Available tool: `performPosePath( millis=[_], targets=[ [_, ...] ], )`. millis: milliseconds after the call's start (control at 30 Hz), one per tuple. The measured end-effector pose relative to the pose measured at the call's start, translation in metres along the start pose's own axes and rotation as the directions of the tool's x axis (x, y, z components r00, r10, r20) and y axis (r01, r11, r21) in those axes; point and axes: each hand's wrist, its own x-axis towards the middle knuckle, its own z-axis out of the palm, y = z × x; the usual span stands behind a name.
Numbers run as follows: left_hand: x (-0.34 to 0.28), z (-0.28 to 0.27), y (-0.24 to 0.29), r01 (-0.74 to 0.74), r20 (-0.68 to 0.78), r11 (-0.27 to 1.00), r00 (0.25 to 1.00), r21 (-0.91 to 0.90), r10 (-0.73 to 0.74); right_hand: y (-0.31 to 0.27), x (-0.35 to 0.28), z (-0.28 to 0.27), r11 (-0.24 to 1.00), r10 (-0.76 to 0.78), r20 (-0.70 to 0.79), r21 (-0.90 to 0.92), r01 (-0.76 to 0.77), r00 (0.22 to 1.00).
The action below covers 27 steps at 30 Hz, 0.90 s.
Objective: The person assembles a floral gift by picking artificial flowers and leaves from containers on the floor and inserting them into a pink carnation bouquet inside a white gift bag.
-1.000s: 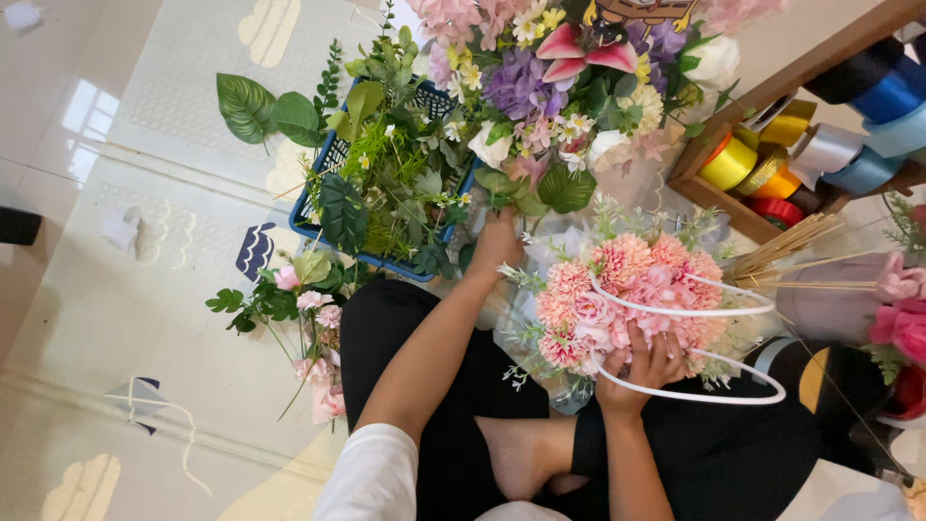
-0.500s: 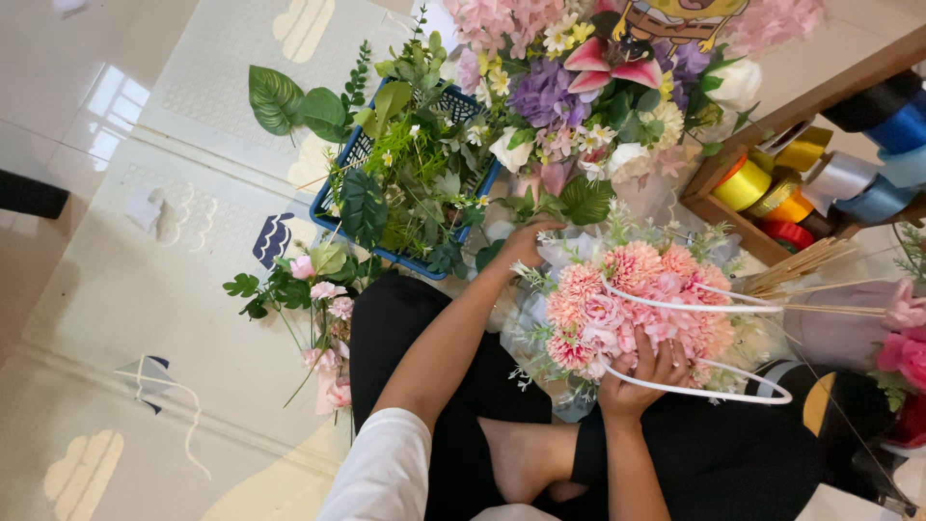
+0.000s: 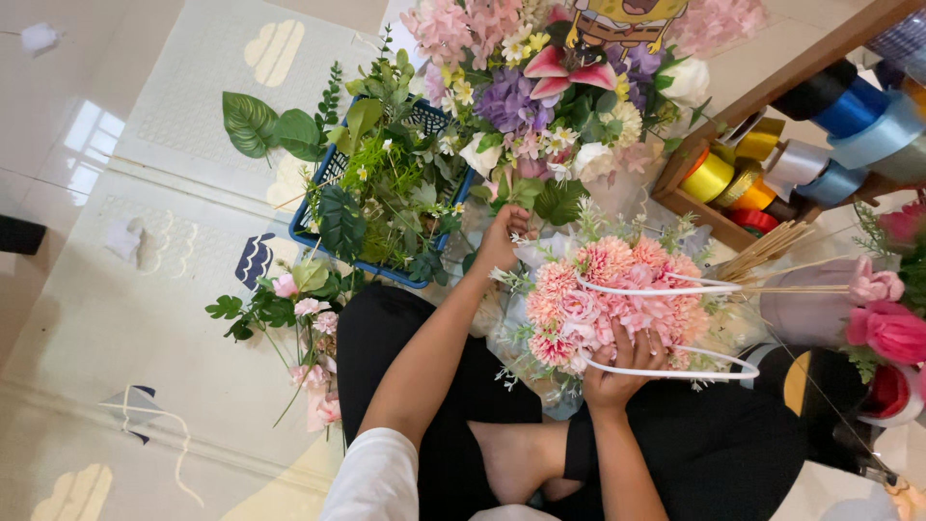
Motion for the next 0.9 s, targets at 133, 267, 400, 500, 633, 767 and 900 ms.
performPosePath(
  millis=[133,267,400,500,633,767,900],
  targets=[
    [-0.042,0.008,0.090,-0.018,0.008,0.999,1.000,-0.052,0.019,0.005,-0.002,0.002,1.000,-0.001,-0.017,0.002,0.001,1.000],
    [-0.074,0.001,0.166,-0.029,0.002,1.000,1.000,0.009,0.029,0.006,-0.003,0.001,1.000,-0.009,-0.010,0.017,0.009,1.000],
    [-0.098,-0.021,0.198,-0.207,0.058,0.916,0.978,0.344,0.199,0.003,0.000,-0.001,1.000,0.012,-0.002,-0.006,-0.012,1.000],
    [-0.118,-0.031,0.216,-0.318,-0.051,0.831,0.923,0.457,0.381,0.005,-0.002,0.001,1.000,0.004,-0.004,-0.013,-0.004,1.000],
    [-0.119,-0.050,0.220,-0.465,-0.173,0.685,0.744,0.561,0.646,0.000,0.002,-0.001,1.000,0.009,-0.022,-0.002,-0.009,1.000],
    [-0.099,-0.067,0.228,-0.393,-0.219,0.637,0.711,0.663,0.668,0.005,-0.001,0.002,1.000,-0.001,-0.020,-0.017,0.001,1.000],
    [-0.082,-0.096,0.204,0.241,-0.396,0.566,0.903,0.789,0.168,0.004,0.001,0.002,1.000,-0.014,-0.027,-0.020,0.013,1.000]
  ],
)
